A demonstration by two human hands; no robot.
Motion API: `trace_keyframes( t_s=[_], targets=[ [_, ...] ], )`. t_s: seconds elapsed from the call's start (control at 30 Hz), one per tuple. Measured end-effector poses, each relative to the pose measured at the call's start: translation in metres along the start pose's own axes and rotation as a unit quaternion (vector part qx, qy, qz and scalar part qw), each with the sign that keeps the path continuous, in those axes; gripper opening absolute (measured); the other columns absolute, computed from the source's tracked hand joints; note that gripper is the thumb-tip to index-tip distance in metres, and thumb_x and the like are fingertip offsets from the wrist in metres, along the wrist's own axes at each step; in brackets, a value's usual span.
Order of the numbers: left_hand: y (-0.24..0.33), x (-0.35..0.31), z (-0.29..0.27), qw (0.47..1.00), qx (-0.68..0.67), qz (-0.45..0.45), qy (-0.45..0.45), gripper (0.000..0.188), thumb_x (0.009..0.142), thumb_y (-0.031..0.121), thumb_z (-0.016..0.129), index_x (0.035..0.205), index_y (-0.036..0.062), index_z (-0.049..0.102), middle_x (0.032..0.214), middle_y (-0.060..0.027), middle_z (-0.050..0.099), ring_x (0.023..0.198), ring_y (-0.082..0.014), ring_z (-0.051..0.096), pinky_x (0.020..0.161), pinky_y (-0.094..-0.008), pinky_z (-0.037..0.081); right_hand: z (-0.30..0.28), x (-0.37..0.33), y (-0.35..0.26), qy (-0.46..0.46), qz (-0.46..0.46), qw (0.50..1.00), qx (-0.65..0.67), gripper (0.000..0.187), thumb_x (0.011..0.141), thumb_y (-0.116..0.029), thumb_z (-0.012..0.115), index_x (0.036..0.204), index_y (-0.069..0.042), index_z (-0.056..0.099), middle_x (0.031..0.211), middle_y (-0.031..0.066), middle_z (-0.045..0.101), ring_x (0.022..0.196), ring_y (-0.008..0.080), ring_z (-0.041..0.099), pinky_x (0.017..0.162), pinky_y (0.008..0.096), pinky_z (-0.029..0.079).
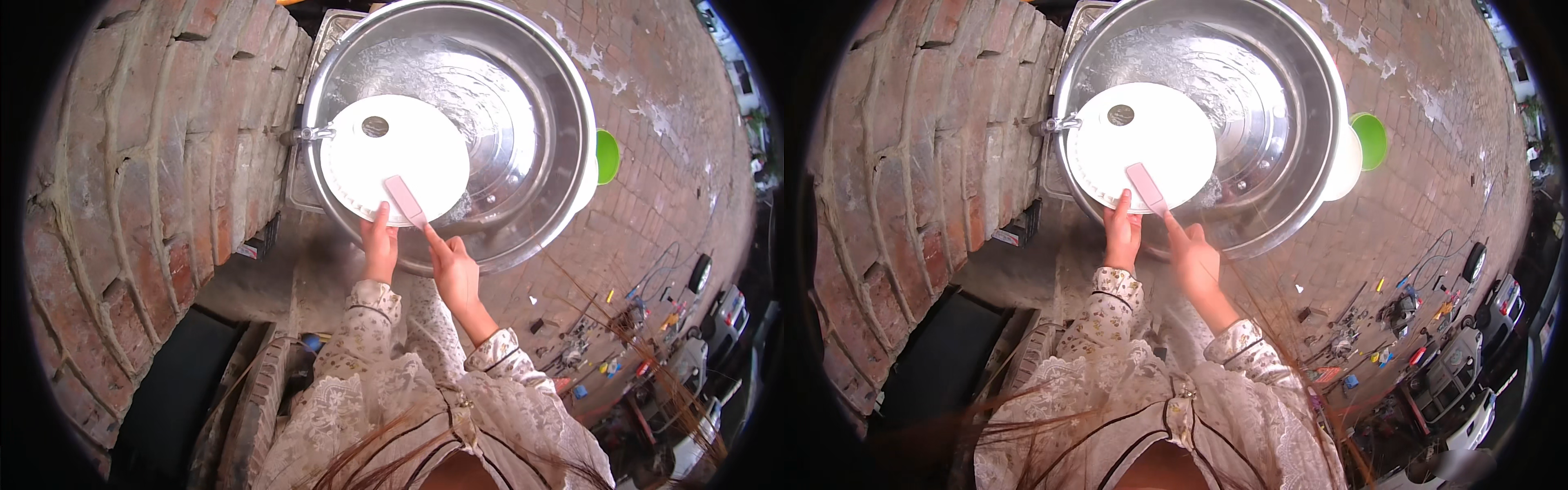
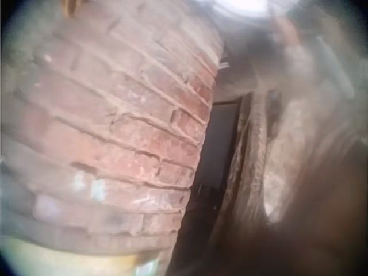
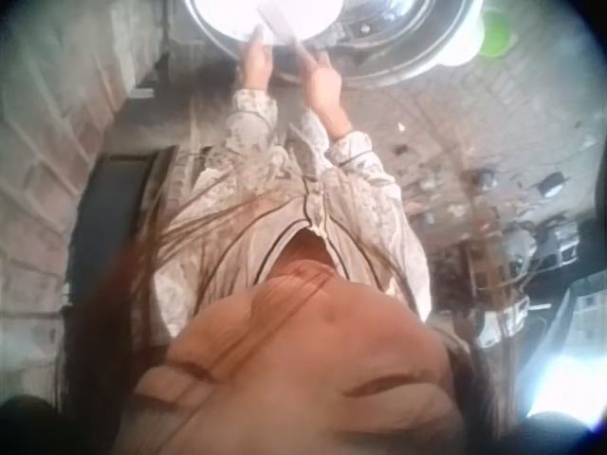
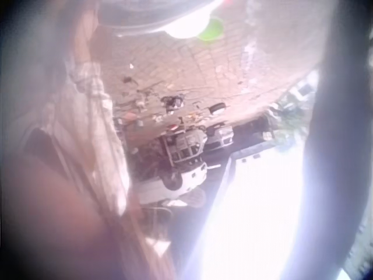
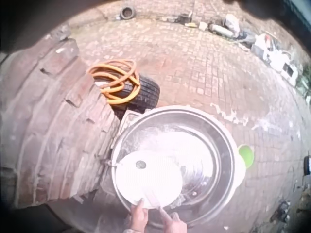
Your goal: The person walks through a cluttered workshop carrying a box, then moves outside to a brick-paved area. They pick up a white lid, apply liquid soap, and scrub it with a brush in a metal basin filled with water.
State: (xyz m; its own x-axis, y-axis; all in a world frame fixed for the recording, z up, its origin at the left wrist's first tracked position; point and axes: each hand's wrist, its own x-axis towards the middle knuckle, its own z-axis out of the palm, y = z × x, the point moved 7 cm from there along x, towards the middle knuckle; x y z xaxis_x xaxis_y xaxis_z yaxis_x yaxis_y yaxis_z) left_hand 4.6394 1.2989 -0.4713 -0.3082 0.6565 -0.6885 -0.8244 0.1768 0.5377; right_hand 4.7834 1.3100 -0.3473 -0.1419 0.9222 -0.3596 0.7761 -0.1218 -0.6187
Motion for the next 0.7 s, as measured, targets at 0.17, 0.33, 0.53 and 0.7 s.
trace_keyframes(
  t_s=[0.17,0.33,0.53,0.7],
  targets=[
    [-0.004,-0.017,0.011,0.998,-0.032,-0.028,-0.039,0.038,0.089,0.003,0.053,0.126,0.0013,0.043,0.124,-0.0081,0.051,0.114,-0.0204,0.050,0.096,-0.0364,0.043,-0.036,0.082,0.064,0.115,0.053,0.981,-0.144,0.033,0.087,-0.014,0.053,0.119,-0.018,0.058,0.074,0.0150,0.055,0.062,0.0325,0.058,0.058,0.0413,0.049],
    [-0.004,-0.011,0.001,0.997,-0.040,-0.055,-0.034,0.039,0.089,0.003,0.054,0.126,0.0009,0.043,0.125,-0.0087,0.051,0.115,-0.0202,0.050,0.098,-0.0353,0.041,-0.001,0.015,0.016,0.015,0.003,0.998,-0.062,0.034,0.083,-0.011,0.060,0.116,-0.019,0.063,0.068,0.0110,0.052,0.060,0.0283,0.057,0.059,0.0404,0.048],
    [-0.002,-0.015,0.010,0.995,-0.011,-0.054,-0.079,0.040,0.088,0.000,0.051,0.127,0.0022,0.042,0.124,-0.0083,0.051,0.114,-0.0198,0.050,0.095,-0.0348,0.043,-0.022,0.047,0.024,0.055,0.027,0.987,-0.148,0.033,0.085,-0.014,0.056,0.118,-0.018,0.060,0.070,0.0122,0.055,0.060,0.0289,0.058,0.058,0.0388,0.049],
    [-0.005,-0.024,0.004,0.989,0.047,-0.094,-0.108,0.046,0.086,-0.004,0.048,0.130,0.0042,0.037,0.126,-0.0079,0.048,0.113,-0.0184,0.050,0.091,-0.0339,0.046,0.018,0.045,-0.020,-0.010,-0.046,0.997,-0.059,0.034,0.083,-0.012,0.060,0.116,-0.020,0.062,0.066,0.0095,0.052,0.055,0.0269,0.056,0.054,0.0385,0.048]
  ],
)
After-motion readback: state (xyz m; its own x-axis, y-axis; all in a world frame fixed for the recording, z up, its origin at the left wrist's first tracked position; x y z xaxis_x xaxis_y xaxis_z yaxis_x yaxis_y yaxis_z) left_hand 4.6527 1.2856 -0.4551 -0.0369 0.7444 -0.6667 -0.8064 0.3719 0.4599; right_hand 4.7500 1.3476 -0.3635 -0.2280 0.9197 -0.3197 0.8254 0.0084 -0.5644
